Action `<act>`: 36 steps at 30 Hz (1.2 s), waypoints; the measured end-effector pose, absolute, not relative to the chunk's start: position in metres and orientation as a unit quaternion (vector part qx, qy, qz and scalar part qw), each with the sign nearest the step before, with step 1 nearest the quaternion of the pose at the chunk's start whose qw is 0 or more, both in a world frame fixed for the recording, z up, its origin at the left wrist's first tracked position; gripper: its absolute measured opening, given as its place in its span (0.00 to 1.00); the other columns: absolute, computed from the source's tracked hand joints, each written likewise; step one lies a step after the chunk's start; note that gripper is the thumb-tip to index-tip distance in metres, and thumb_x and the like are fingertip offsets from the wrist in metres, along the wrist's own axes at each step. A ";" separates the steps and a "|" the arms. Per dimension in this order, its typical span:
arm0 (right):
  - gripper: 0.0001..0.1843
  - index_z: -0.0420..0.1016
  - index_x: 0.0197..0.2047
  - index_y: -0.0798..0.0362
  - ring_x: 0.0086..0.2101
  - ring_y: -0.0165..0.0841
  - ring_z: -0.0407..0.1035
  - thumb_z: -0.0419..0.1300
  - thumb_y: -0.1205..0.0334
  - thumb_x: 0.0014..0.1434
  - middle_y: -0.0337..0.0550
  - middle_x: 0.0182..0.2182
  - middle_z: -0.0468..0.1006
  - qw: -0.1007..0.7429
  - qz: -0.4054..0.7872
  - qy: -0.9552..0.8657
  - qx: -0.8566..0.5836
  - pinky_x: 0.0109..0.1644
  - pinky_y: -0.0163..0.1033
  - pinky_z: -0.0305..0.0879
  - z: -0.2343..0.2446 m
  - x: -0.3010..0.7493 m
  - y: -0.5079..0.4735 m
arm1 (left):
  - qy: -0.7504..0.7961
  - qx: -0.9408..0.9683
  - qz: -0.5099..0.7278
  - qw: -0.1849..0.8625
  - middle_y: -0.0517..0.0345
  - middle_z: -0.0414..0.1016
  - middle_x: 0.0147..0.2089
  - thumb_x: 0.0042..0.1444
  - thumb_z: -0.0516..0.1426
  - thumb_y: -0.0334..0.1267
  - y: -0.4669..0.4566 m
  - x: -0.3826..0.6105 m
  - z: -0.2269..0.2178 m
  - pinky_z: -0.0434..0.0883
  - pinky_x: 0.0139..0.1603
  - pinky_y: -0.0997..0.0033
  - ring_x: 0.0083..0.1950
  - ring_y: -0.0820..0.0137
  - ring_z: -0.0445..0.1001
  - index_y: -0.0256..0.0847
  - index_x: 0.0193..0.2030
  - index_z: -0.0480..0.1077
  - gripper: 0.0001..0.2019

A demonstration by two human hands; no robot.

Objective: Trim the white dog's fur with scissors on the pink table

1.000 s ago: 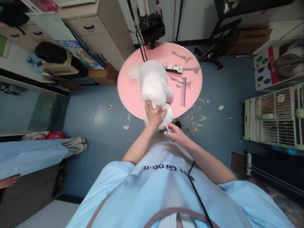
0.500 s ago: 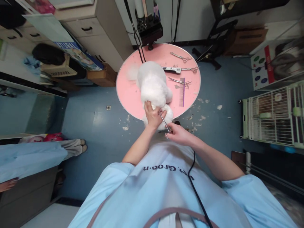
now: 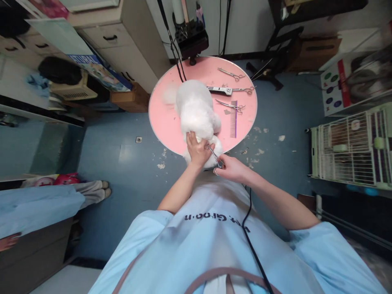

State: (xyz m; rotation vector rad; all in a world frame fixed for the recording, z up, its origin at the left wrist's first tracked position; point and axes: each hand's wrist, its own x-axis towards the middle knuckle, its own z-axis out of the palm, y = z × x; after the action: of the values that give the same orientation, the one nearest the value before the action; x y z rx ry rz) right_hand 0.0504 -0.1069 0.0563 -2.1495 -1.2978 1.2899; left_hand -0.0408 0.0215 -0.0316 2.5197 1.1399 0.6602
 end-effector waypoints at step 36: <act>0.10 0.69 0.35 0.58 0.29 0.34 0.67 0.55 0.63 0.49 0.50 0.30 0.76 0.124 0.443 -0.515 -0.723 0.27 0.33 0.53 0.057 0.063 -0.090 | 0.402 0.883 0.206 0.128 0.46 0.49 0.67 0.48 0.60 0.46 0.019 -0.038 -0.025 0.59 0.58 0.43 0.67 0.45 0.44 0.39 0.32 0.73 0.12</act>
State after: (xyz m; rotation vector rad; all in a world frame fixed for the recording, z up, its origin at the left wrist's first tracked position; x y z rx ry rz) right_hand 0.0634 -0.0901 0.0568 -2.1086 -1.5028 1.2911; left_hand -0.0377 0.0194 -0.0252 2.5691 1.1682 0.6005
